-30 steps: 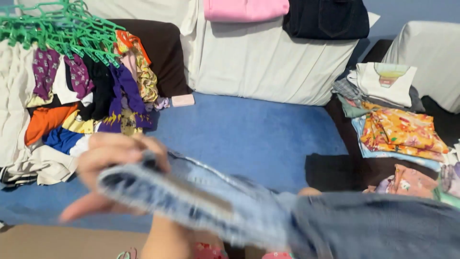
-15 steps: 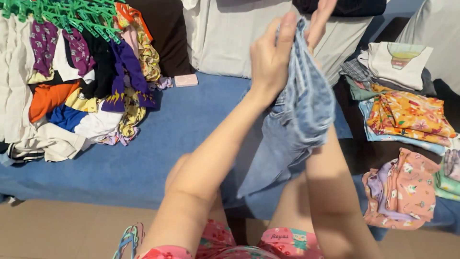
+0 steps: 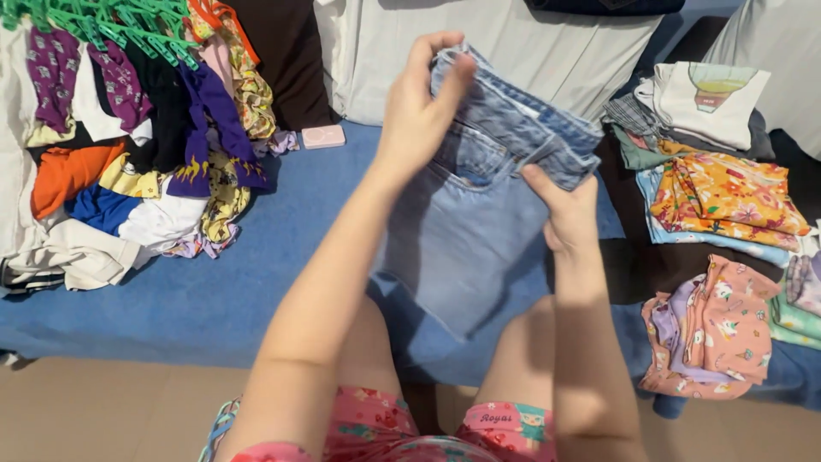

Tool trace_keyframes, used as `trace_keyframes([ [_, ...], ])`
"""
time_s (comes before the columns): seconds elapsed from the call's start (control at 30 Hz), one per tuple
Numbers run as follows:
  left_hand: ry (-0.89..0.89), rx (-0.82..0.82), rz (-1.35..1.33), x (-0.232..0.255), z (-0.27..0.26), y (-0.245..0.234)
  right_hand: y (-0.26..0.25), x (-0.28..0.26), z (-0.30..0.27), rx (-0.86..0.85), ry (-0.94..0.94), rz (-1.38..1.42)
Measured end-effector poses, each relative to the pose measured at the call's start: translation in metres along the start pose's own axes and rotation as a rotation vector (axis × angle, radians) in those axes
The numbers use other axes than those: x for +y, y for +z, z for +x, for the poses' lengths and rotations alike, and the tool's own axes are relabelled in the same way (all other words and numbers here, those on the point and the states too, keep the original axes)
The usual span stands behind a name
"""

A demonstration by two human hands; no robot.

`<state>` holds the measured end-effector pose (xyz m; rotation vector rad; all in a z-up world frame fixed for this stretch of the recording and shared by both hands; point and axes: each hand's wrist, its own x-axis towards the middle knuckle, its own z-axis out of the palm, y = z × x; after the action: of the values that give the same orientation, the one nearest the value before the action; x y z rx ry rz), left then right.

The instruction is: The person folds a pair of light green shorts, then a white t-shirt, and places them in a stack. Next, they remove a denim skirt from a hanger, button it, fold it, and set it aside. Finally, they remove several socks from green hangers and fold each pair by hand.

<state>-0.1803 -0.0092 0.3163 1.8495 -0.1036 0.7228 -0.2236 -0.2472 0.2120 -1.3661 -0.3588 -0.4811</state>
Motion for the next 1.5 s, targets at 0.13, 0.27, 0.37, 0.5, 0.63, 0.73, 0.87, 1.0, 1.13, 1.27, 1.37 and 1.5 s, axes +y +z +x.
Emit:
trace_keyframes([
  [0.13,0.619,-0.331,-0.525,-0.023,-0.015,-0.025,0.004,-0.023,0.000,-0.043,0.125,0.285],
  [0.27,0.870,0.077,0.098,-0.046,-0.064,-0.014,0.019,-0.032,-0.005,-0.094,0.245,0.367],
  [0.37,0.927,-0.269,-0.029,-0.040,-0.083,-0.021,0.017,-0.025,-0.006,-0.126,0.241,0.274],
  [0.5,0.628,-0.712,0.140,-0.023,-0.075,-0.028,0.018,-0.021,-0.009,-0.173,0.221,0.203],
  [0.63,0.486,-1.253,0.419,-0.061,-0.073,-0.007,0.020,-0.012,-0.009,-0.305,0.112,0.073],
  [0.73,0.596,-1.122,0.230,-0.060,-0.075,-0.018,0.014,-0.014,-0.005,-0.343,0.068,0.008],
  [0.87,0.850,-0.149,-0.109,-0.018,-0.073,-0.073,0.001,-0.026,0.001,-0.191,0.111,0.207],
  [1.0,0.611,-0.326,-0.213,-0.042,-0.066,-0.074,0.007,-0.040,-0.003,-0.183,0.131,0.336],
  [1.13,0.135,-0.659,-0.427,-0.068,-0.048,-0.062,0.000,-0.032,0.001,-0.204,0.170,0.274],
  [1.27,-0.138,-0.923,-0.506,-0.099,-0.015,-0.040,-0.023,0.002,0.035,-0.262,0.312,-0.087],
  [1.37,-0.060,-0.964,-0.329,-0.141,0.032,0.003,-0.021,0.012,0.083,-0.474,0.075,-0.385],
  [1.5,0.175,-0.854,-0.078,-0.120,0.089,0.027,-0.027,-0.003,0.130,-0.428,-0.170,-0.565],
])
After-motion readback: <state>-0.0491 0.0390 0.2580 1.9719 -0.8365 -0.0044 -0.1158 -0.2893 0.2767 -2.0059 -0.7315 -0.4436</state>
